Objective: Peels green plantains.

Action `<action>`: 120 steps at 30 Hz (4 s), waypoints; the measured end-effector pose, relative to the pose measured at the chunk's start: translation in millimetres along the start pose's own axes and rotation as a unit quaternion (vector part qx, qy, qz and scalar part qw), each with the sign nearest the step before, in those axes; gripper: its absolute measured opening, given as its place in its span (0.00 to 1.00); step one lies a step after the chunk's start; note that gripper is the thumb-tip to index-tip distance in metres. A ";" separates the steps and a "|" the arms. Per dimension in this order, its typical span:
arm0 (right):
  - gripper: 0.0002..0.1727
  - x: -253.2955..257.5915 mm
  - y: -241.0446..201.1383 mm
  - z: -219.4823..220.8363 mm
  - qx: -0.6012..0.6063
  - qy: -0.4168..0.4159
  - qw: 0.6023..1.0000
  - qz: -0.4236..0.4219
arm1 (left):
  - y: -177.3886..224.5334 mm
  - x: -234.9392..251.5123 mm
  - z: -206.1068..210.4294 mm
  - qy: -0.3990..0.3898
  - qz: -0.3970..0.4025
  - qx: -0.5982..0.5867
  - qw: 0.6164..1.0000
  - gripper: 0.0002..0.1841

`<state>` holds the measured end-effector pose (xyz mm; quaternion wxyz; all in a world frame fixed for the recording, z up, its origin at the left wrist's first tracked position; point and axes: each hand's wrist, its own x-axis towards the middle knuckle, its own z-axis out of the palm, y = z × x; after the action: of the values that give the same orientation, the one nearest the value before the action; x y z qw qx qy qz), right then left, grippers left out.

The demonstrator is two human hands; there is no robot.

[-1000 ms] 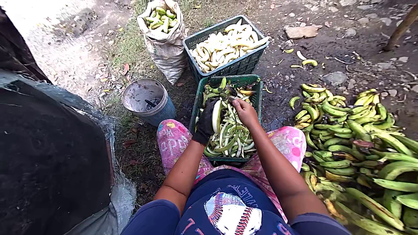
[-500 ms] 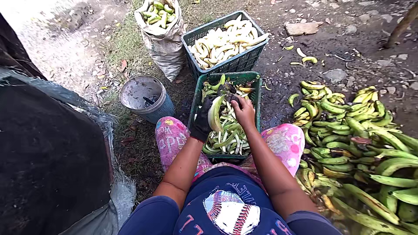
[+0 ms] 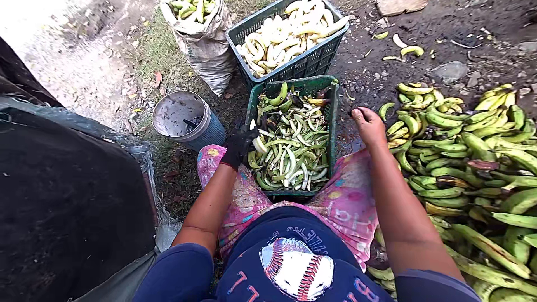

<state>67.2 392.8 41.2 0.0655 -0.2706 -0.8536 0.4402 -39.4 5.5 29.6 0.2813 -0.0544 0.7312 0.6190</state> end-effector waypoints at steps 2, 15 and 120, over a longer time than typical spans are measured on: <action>0.31 3.4 21.7 -10.9 0.046 0.026 0.998 0.026 | -0.7 4.6 -12.3 -0.019 -0.033 0.069 0.997 0.25; 0.33 16.6 43.9 -12.5 0.298 0.097 0.928 0.200 | 187.7 102.2 42.8 0.021 0.245 -0.190 0.950 0.24; 0.28 -133.5 2.8 122.8 -0.089 -0.284 0.954 -0.025 | -24.9 -23.4 33.6 0.034 0.127 -0.372 0.919 0.20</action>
<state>138.1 236.8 -18.2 -0.1929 -0.1178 -0.8792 0.4195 2.5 25.0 16.5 0.1344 -0.0828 0.4584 0.8746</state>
